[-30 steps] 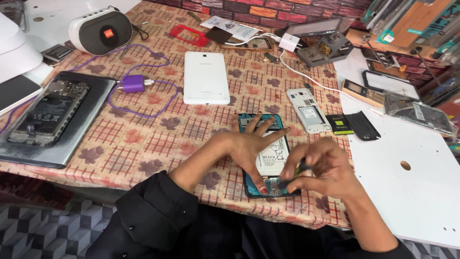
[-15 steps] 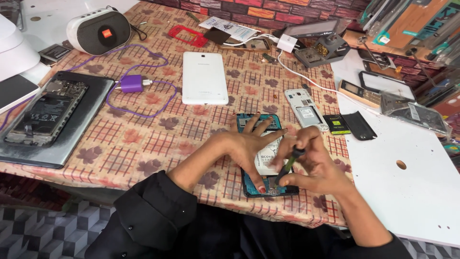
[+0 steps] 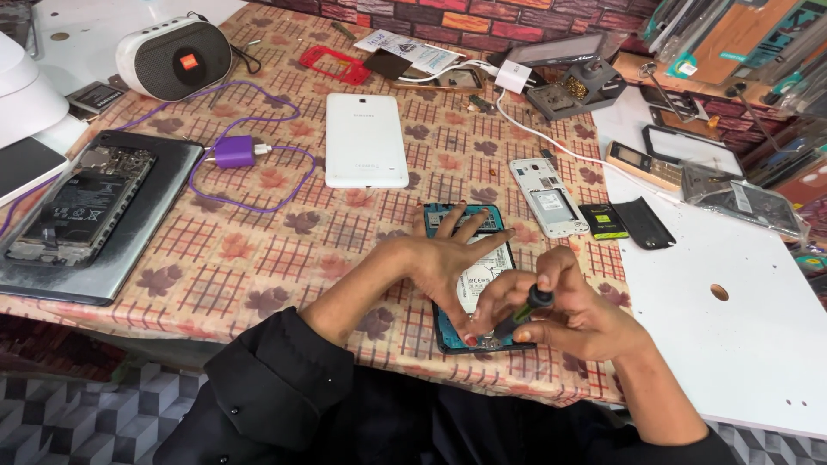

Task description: The person uses a screwdriver to repeatedly loosen and tighten screws on a disassembled smartphone. The hands manipulate the screwdriver and the phone's internal components on a cluttered workbench.

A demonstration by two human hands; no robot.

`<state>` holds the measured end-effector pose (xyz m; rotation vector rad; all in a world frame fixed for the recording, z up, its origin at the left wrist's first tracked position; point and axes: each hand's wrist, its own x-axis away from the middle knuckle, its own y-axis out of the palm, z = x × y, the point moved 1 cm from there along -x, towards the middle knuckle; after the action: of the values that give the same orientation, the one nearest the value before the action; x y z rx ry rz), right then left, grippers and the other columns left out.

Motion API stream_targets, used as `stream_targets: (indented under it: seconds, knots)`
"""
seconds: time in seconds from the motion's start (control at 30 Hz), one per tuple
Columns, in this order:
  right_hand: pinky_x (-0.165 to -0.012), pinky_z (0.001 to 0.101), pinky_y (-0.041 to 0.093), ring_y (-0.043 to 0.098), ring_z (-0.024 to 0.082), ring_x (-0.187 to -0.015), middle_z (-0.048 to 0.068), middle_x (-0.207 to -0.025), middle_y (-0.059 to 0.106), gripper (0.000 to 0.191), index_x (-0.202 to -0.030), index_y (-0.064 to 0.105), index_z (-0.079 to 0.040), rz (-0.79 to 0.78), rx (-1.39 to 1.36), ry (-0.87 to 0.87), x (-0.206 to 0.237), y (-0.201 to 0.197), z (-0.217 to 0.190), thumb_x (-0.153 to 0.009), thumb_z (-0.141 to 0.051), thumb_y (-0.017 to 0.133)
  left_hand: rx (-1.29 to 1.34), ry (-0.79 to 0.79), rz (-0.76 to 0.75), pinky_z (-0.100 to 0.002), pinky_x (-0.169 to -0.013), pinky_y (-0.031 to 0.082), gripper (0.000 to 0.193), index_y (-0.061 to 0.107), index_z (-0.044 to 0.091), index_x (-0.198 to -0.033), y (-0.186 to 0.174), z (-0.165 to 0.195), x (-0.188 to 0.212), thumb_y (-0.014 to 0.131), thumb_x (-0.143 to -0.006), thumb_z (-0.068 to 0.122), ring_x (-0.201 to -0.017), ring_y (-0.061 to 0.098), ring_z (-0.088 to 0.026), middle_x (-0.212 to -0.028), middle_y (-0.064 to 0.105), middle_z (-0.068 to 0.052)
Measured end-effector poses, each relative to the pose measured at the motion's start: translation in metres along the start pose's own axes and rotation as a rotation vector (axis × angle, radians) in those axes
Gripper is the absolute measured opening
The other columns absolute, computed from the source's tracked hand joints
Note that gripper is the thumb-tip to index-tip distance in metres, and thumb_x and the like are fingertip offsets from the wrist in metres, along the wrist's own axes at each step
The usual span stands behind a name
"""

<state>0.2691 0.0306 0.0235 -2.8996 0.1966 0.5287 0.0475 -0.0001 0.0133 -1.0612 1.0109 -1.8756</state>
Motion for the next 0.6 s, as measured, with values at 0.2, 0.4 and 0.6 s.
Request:
stream_targets:
  seconds: [0.2,0.4,0.6]
  knots:
    - [-0.070,0.0320,0.061,0.072,0.022,-0.088,0.015,-0.096,0.065,0.083,-0.117,0.027,-0.022,0.318,0.314,-0.100,-0.001,-0.001,0.009,-0.075,0.007,0.093,0.000,0.011,0.022,-0.088,-0.107,-0.003,0.174,-0.007,0.028,-0.166,0.000,-0.001,0.003,0.092,-0.030,0.071,-0.154,-0.018,-0.050,-0.170,-0.013,-0.023]
    - [-0.075,0.0449,0.069,0.082,0.035,-0.096,0.020,-0.093,0.071,0.061,-0.118,0.032,-0.018,0.074,0.133,-0.148,0.002,-0.005,0.005,-0.088,0.016,0.073,0.005,0.028,0.038,-0.087,-0.107,-0.002,0.174,-0.006,0.028,-0.166,-0.001,-0.001,0.002,0.093,-0.029,0.070,-0.154,-0.018,-0.049,-0.170,-0.013,-0.023]
    - [-0.095,0.0523,0.055,0.061,0.043,-0.110,0.032,-0.105,0.059,0.064,-0.115,0.023,-0.016,-0.017,0.284,-0.177,-0.005,0.006,-0.010,-0.082,0.022,0.064,0.000,-0.004,-0.002,-0.088,-0.107,-0.004,0.172,-0.008,0.030,-0.166,-0.003,0.001,0.001,0.092,-0.031,0.070,-0.154,-0.020,-0.047,-0.170,-0.014,-0.021]
